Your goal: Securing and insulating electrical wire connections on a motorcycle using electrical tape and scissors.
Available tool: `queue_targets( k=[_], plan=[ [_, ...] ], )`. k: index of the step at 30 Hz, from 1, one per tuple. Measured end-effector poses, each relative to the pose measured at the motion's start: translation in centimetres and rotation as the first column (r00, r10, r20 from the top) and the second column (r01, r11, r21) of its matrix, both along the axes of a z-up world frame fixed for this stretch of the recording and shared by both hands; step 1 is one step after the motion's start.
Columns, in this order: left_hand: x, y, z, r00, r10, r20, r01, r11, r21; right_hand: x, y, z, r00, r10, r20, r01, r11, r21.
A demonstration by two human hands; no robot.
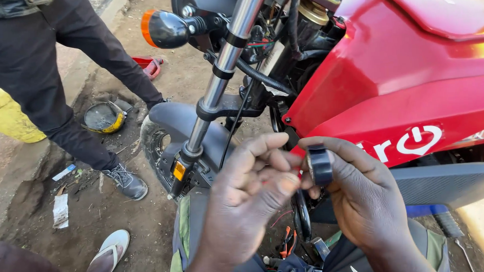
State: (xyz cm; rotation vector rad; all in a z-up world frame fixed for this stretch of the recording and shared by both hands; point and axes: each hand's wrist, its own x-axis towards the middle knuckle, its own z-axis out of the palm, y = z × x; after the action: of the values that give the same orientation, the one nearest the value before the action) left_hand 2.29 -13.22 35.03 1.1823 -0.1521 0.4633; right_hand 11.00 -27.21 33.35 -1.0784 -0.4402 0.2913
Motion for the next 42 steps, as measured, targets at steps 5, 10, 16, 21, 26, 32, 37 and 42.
queue_targets(
  k=[5,10,16,21,26,32,37,42],
  plan=[
    [-0.8,1.6,2.1,0.982,0.191,0.016,-0.169,0.825,0.54,-0.2,-0.5,1.1,0.99,0.101,0.102,-0.075,0.97,-0.233],
    [-1.1,1.4,2.1,0.975,0.219,-0.022,-0.169,0.81,0.561,-0.4,-0.6,1.0,0.982,0.162,0.099,-0.127,0.946,-0.298],
    [-1.5,1.0,1.3,0.954,0.3,-0.014,-0.231,0.762,0.604,-0.9,-0.7,0.1,0.986,0.165,0.008,-0.151,0.916,-0.372],
    [-1.9,1.0,-0.1,0.951,0.306,-0.048,-0.233,0.809,0.54,-1.5,-0.6,-0.7,0.988,0.127,0.09,-0.059,0.839,-0.54],
    [-1.9,0.8,-1.4,0.93,0.368,0.007,-0.302,0.753,0.585,-2.2,-0.2,-0.9,0.993,0.11,0.043,-0.064,0.806,-0.589],
    [-2.1,0.9,-2.3,0.929,0.371,0.0,-0.292,0.731,0.617,-2.6,-0.4,0.4,0.957,0.094,0.274,0.083,0.818,-0.57],
    [-2.2,0.7,-1.6,0.93,0.363,0.054,-0.296,0.654,0.696,-2.7,-0.3,0.3,0.913,0.131,0.386,0.048,0.905,-0.422],
    [-2.3,0.0,-1.6,0.928,0.366,0.073,-0.312,0.653,0.69,-3.1,-0.2,0.0,0.848,0.047,0.528,0.231,0.863,-0.449]
  ],
)
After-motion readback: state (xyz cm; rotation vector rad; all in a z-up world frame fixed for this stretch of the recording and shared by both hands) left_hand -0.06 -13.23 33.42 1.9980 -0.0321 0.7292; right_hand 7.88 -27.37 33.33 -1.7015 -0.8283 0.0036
